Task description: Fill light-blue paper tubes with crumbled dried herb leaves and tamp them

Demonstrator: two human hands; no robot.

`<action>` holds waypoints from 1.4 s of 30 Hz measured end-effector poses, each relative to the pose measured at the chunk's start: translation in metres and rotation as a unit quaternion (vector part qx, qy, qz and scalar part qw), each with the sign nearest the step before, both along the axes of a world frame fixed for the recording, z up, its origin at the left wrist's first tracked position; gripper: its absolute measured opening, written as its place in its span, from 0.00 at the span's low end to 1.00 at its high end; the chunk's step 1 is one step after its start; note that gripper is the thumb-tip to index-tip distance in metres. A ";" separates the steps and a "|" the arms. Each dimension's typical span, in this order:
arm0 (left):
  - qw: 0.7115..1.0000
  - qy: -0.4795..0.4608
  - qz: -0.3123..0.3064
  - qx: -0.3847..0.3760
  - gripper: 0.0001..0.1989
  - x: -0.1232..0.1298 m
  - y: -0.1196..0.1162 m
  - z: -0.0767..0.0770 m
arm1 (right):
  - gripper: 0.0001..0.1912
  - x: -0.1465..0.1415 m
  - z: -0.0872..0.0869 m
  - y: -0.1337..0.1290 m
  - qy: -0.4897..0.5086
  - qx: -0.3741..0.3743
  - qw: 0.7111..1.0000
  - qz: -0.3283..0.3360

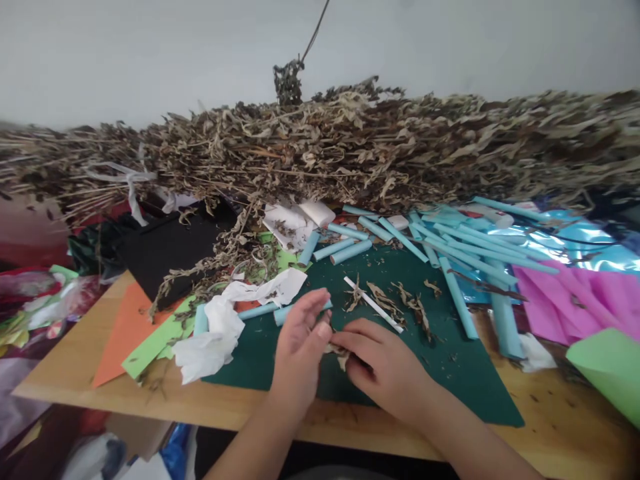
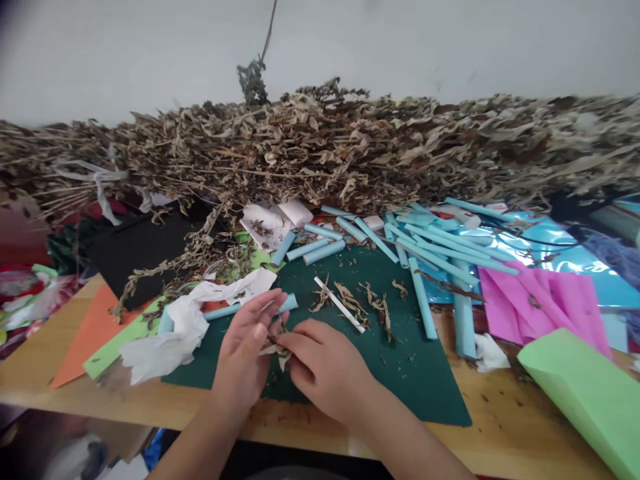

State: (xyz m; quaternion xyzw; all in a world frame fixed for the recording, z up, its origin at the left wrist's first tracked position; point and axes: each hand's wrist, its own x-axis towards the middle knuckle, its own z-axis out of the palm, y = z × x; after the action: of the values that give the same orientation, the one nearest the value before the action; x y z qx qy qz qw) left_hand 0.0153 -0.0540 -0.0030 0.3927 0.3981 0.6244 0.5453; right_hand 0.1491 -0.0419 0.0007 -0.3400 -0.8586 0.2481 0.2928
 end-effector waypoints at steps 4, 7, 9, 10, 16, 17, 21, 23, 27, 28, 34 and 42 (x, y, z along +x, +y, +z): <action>0.992 -0.098 0.070 -0.041 0.19 0.008 -0.003 0.005 | 0.19 -0.003 0.003 -0.001 0.046 0.001 0.999 -0.016; 0.984 -0.155 0.069 -0.046 0.23 0.018 -0.013 0.004 | 0.17 -0.008 0.001 -0.004 0.076 -0.013 0.996 -0.043; 0.979 -0.179 0.070 -0.065 0.25 0.025 -0.016 0.003 | 0.16 -0.011 -0.001 -0.007 0.078 -0.021 0.995 -0.063; 0.976 -0.188 0.073 -0.084 0.24 0.027 -0.016 0.002 | 0.16 -0.012 -0.001 -0.009 0.069 -0.020 0.995 -0.064; 0.976 -0.188 0.093 -0.052 0.06 0.034 -0.004 0.008 | 0.18 -0.018 -0.006 -0.021 0.119 -0.016 0.992 -0.041; 0.979 -0.177 0.103 -0.018 0.11 0.035 -0.003 0.008 | 0.17 -0.021 -0.007 -0.023 0.164 -0.034 0.985 -0.048; 0.985 -0.049 0.133 0.095 0.17 0.038 -0.003 0.005 | 0.10 -0.039 -0.013 -0.025 0.401 -0.168 0.895 -0.100; 0.985 0.070 0.106 0.113 0.15 0.039 -0.004 0.001 | 0.10 -0.044 -0.013 -0.021 0.462 -0.226 0.850 -0.114; 0.967 0.241 0.015 0.086 0.14 0.041 -0.004 -0.001 | 0.12 -0.039 -0.007 -0.007 0.460 -0.233 0.840 -0.168; 0.967 0.243 0.005 0.070 0.15 0.042 -0.004 -0.001 | 0.12 -0.036 -0.005 -0.005 0.454 -0.227 0.844 -0.173; 0.994 0.099 0.047 -0.009 0.13 0.051 -0.009 -0.005 | 0.07 -0.033 -0.006 -0.001 0.411 -0.224 0.866 -0.175; 0.995 0.079 0.052 0.035 0.19 0.050 0.001 0.001 | 0.26 -0.028 -0.009 -0.011 0.411 -0.146 0.897 -0.071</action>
State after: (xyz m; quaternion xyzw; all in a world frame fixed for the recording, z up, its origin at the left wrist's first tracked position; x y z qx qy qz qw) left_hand 0.0657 -0.0532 -0.0024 0.4386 0.4381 0.6324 0.4646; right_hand 0.1214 -0.0531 -0.0084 -0.3066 -0.5896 0.4671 0.5833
